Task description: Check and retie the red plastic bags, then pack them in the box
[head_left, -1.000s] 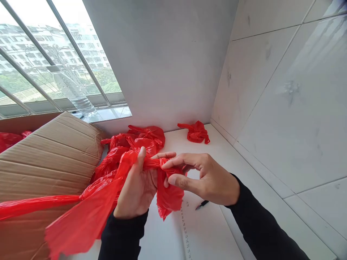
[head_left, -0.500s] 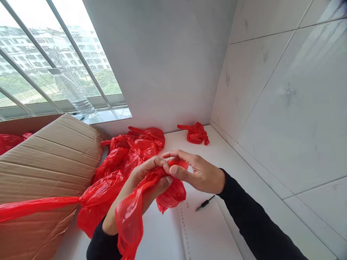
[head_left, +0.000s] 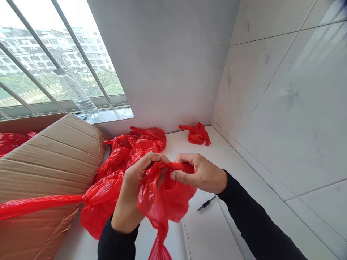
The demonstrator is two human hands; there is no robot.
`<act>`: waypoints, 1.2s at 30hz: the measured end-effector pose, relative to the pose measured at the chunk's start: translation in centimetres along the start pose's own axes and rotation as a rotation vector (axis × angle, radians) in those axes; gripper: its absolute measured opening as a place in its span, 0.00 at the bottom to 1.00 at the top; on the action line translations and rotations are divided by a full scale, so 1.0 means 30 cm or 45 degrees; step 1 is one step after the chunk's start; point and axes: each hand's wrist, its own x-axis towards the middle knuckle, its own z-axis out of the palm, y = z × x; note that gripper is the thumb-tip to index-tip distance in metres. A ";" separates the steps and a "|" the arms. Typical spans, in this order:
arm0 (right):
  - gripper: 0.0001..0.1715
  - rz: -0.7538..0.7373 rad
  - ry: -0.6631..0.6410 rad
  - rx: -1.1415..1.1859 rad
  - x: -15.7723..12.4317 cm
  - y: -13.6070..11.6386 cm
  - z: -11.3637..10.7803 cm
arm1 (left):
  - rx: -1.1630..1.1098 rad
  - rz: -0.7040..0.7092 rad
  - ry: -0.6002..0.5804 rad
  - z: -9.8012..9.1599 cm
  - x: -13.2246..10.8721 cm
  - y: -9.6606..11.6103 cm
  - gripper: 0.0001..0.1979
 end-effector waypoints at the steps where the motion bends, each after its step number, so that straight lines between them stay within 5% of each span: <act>1: 0.20 0.020 -0.020 0.059 0.000 0.004 0.006 | 0.021 0.016 0.027 0.002 0.000 -0.005 0.08; 11: 0.23 0.033 -0.091 0.335 0.015 0.009 0.034 | 0.289 0.489 0.273 0.031 0.008 -0.023 0.12; 15: 0.19 -0.087 -0.087 0.276 0.017 0.015 0.030 | 0.259 0.566 0.252 0.025 0.007 -0.014 0.13; 20: 0.09 -0.153 0.257 0.075 0.008 0.001 0.032 | 0.264 0.459 0.014 0.000 0.008 -0.002 0.13; 24: 0.09 -0.214 0.375 0.091 0.008 -0.002 0.039 | 0.249 0.419 -0.114 -0.005 0.006 0.012 0.19; 36: 0.05 -0.267 0.498 0.253 0.011 0.007 -0.001 | 0.282 0.170 0.269 -0.030 0.015 -0.012 0.09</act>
